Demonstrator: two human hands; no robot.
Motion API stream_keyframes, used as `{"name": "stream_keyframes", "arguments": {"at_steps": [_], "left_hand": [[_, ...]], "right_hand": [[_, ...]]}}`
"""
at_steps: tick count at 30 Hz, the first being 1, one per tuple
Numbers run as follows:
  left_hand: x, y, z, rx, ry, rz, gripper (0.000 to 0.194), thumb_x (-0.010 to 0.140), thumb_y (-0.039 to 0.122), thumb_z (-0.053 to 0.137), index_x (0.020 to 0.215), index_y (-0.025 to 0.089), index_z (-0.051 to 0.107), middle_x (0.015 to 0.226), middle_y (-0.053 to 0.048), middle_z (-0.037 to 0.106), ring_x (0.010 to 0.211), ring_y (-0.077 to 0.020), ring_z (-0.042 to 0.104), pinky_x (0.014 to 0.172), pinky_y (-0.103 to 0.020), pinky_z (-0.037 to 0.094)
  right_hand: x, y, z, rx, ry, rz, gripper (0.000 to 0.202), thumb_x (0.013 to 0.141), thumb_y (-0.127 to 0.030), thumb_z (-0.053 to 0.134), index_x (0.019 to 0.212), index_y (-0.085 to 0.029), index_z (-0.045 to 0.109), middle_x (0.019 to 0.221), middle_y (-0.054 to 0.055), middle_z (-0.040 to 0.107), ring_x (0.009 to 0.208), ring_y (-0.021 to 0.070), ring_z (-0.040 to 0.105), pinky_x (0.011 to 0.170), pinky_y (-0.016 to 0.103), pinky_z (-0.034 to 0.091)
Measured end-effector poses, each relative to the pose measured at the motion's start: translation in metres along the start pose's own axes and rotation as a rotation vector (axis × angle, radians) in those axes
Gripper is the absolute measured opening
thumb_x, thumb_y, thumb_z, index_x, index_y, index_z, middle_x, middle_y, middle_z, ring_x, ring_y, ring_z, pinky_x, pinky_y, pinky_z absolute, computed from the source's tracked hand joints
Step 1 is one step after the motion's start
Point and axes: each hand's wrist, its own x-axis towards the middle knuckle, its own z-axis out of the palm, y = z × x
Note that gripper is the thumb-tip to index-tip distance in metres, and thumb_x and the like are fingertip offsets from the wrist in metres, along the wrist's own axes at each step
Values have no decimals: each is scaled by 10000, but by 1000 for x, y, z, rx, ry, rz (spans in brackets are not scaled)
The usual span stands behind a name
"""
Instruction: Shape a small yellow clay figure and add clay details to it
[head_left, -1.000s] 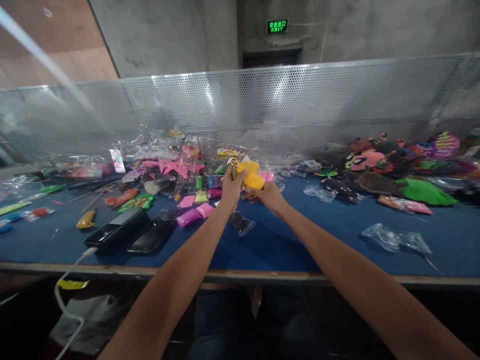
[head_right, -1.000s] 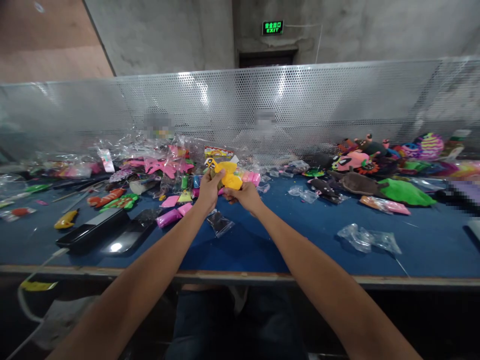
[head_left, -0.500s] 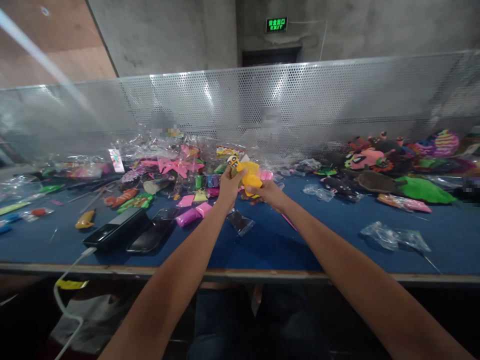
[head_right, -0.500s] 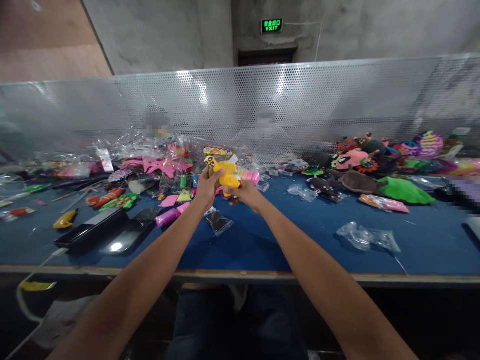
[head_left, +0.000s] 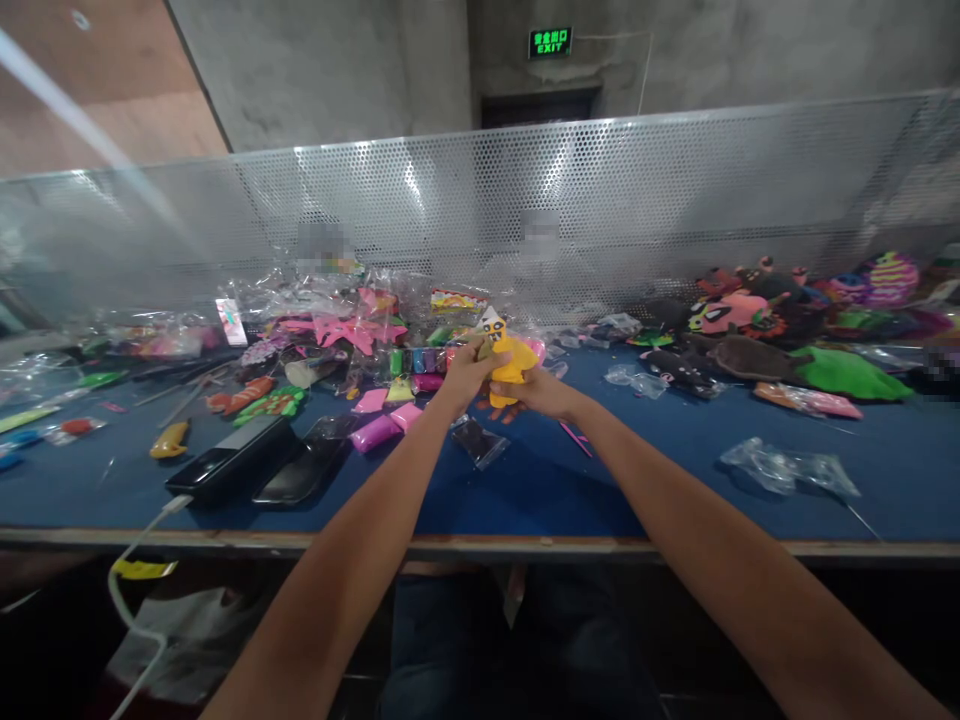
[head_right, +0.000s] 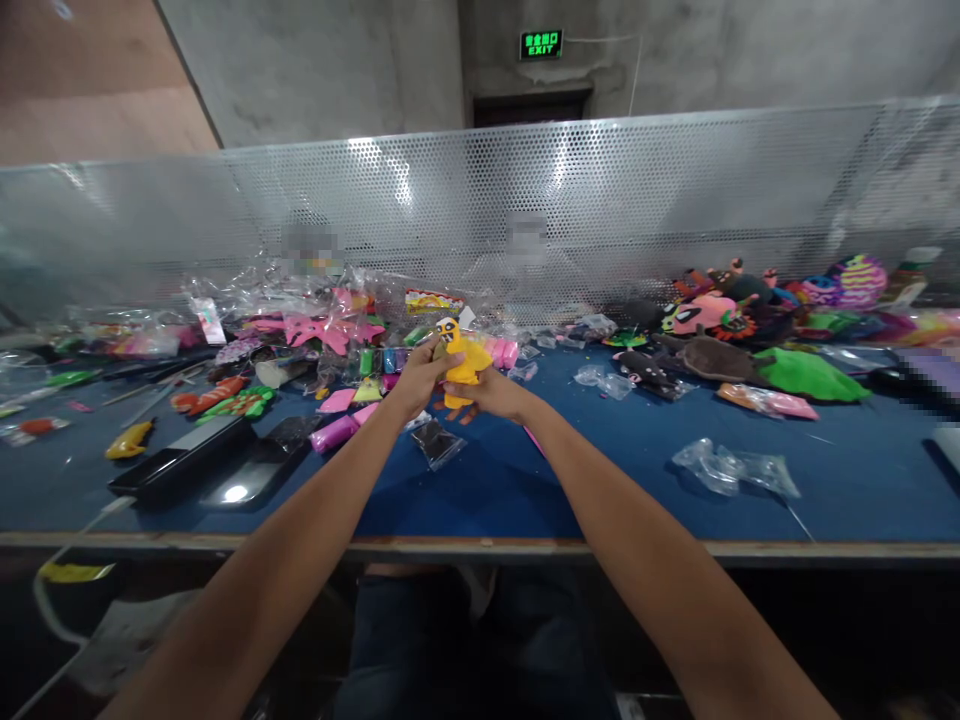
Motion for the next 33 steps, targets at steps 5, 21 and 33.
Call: {"name": "stream_keyframes", "arguments": {"at_steps": [5, 21, 33], "left_hand": [[-3, 3, 1, 23, -17, -50, 345, 632, 353, 815, 859, 159, 642, 765, -25, 673, 616, -135, 623, 480, -205, 448], [5, -6, -6, -34, 3, -14, 307, 630, 303, 816, 840, 158, 644, 776, -10, 670, 669, -126, 628, 640, -240, 502], [16, -8, -13, -116, 315, 131, 361, 589, 319, 829, 828, 175, 600, 718, 35, 617, 659, -115, 612, 638, -236, 493]], "right_hand": [[-4, -1, -2, 5, -84, 43, 511, 670, -511, 822, 1041, -195, 669, 922, 97, 757, 791, 235, 724, 572, 294, 588], [-10, -8, -3, 28, -198, 144, 428, 763, -474, 767, 1028, -157, 656, 943, 130, 764, 806, 235, 735, 721, 365, 597], [7, 7, -2, -114, 85, -23, 620, 642, -425, 831, 1137, -197, 536, 968, 84, 714, 750, 175, 675, 590, 273, 554]]}}
